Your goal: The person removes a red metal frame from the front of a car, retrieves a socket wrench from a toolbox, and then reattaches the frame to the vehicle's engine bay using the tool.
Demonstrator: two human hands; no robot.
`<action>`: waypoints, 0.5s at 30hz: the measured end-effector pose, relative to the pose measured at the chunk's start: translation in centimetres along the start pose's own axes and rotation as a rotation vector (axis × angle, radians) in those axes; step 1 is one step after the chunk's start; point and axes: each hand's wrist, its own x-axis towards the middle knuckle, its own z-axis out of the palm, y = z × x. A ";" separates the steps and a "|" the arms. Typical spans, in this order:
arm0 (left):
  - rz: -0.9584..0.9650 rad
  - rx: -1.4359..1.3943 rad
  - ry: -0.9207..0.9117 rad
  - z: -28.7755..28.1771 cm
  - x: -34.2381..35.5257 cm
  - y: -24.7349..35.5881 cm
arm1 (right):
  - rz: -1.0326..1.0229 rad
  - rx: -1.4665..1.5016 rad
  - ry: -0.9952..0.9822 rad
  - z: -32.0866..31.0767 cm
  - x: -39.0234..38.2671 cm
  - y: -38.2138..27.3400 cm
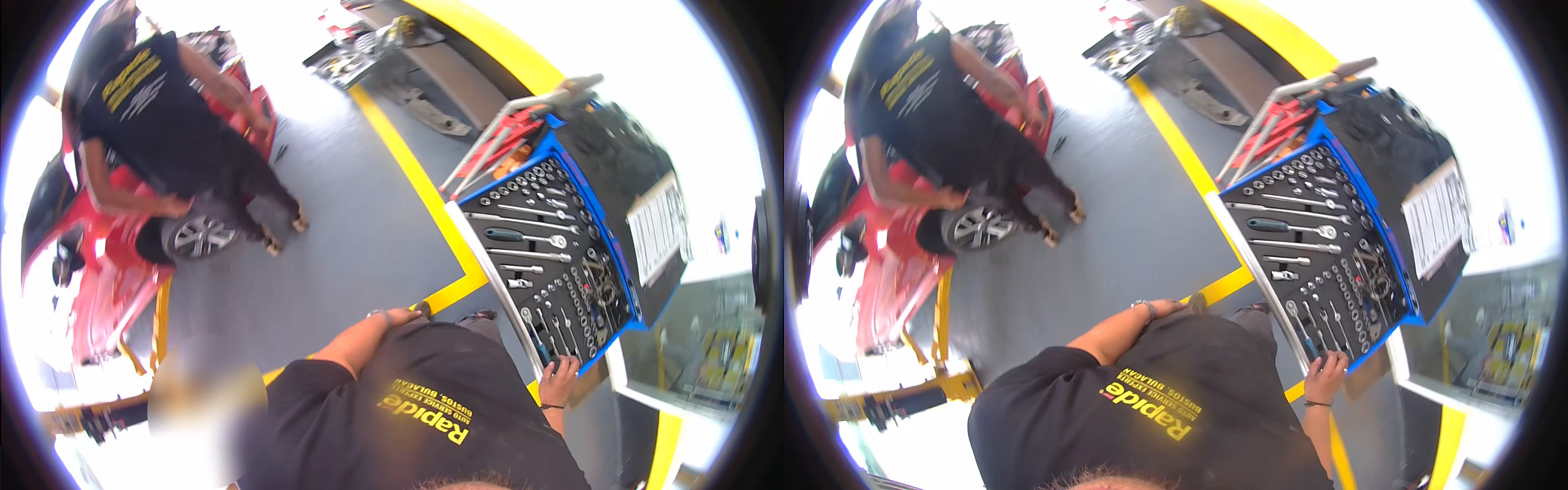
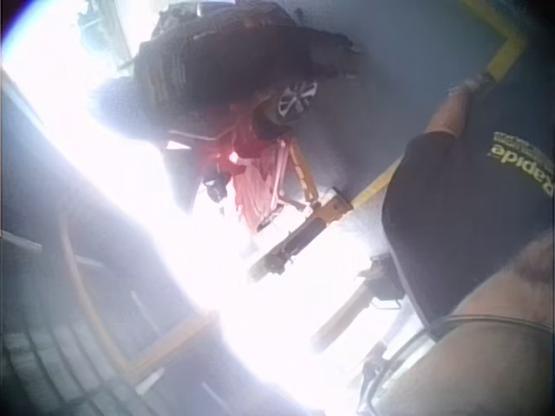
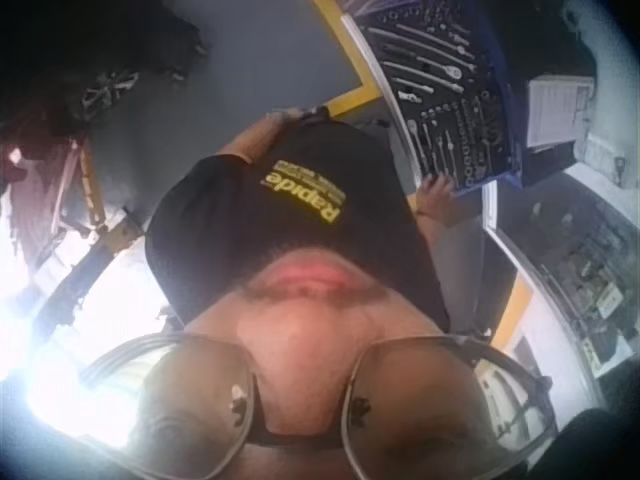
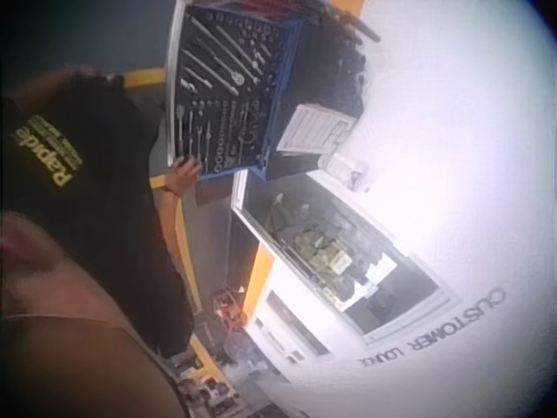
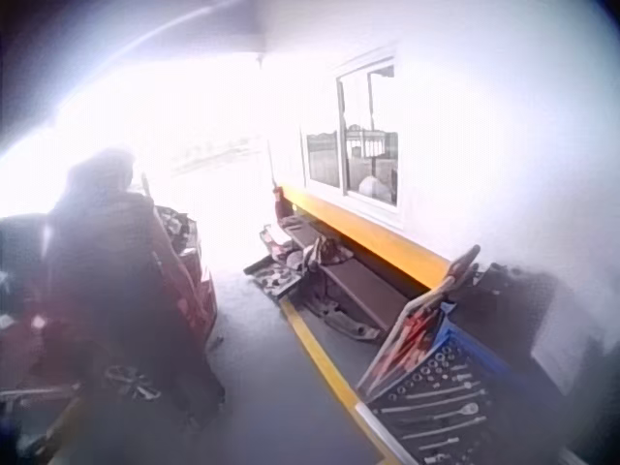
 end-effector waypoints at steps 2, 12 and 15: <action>-0.052 -0.021 -0.095 -0.7 0.4 -1.1 | -0.021 0.072 0.015 0.6 1.7 -1.5; 0.187 0.264 0.602 0.3 -1.4 0.1 | -0.101 0.024 -0.086 0.4 2.7 -3.9; 0.510 0.044 0.969 -0.8 -3.8 4.1 | -0.095 0.006 -0.153 -0.2 2.7 -4.4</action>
